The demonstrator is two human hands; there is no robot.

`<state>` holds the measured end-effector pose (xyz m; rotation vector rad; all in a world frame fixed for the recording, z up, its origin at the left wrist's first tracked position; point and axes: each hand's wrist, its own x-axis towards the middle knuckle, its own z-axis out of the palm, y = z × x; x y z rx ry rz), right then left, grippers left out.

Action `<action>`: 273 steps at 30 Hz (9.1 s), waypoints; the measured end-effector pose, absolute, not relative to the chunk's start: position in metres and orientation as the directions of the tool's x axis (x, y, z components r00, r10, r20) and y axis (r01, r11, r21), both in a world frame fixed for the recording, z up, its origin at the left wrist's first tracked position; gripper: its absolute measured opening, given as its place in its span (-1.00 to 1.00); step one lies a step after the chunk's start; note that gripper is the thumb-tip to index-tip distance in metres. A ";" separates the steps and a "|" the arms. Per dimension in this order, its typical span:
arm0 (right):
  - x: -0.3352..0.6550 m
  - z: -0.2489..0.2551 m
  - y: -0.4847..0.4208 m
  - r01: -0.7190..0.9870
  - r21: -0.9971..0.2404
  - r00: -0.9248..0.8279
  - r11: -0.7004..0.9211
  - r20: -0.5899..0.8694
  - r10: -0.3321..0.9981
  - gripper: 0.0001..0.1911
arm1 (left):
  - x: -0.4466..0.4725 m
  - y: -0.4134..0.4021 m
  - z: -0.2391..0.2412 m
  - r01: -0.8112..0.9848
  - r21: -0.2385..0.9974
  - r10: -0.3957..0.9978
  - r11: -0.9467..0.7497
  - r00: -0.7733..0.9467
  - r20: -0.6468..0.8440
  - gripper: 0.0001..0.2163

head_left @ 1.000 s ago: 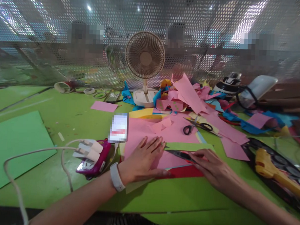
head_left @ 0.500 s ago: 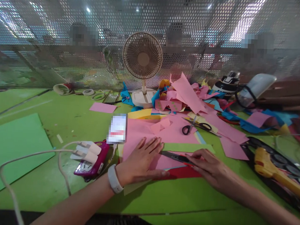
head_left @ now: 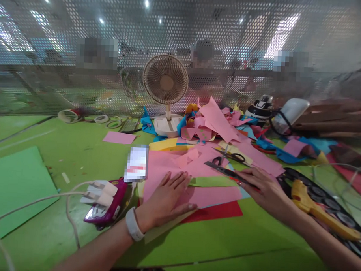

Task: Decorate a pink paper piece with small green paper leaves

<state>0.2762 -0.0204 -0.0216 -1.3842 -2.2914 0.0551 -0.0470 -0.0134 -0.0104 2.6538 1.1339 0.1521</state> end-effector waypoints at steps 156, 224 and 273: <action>0.188 -0.013 -0.015 0.227 -0.866 -0.506 -0.446 -0.496 0.705 -0.58 | -0.027 0.012 -0.011 -0.315 0.842 0.869 0.439 0.388 -0.308 -0.79; 0.183 0.001 -0.006 0.262 -0.825 -0.331 -0.500 -0.564 0.757 -0.51 | -0.033 0.017 -0.006 -0.086 0.880 0.844 0.468 0.340 -0.415 -0.75; 0.186 -0.002 -0.006 0.321 -0.805 -0.296 -0.499 -0.586 0.755 -0.55 | -0.033 0.019 -0.004 -0.008 0.943 0.894 0.333 0.321 -0.313 -0.74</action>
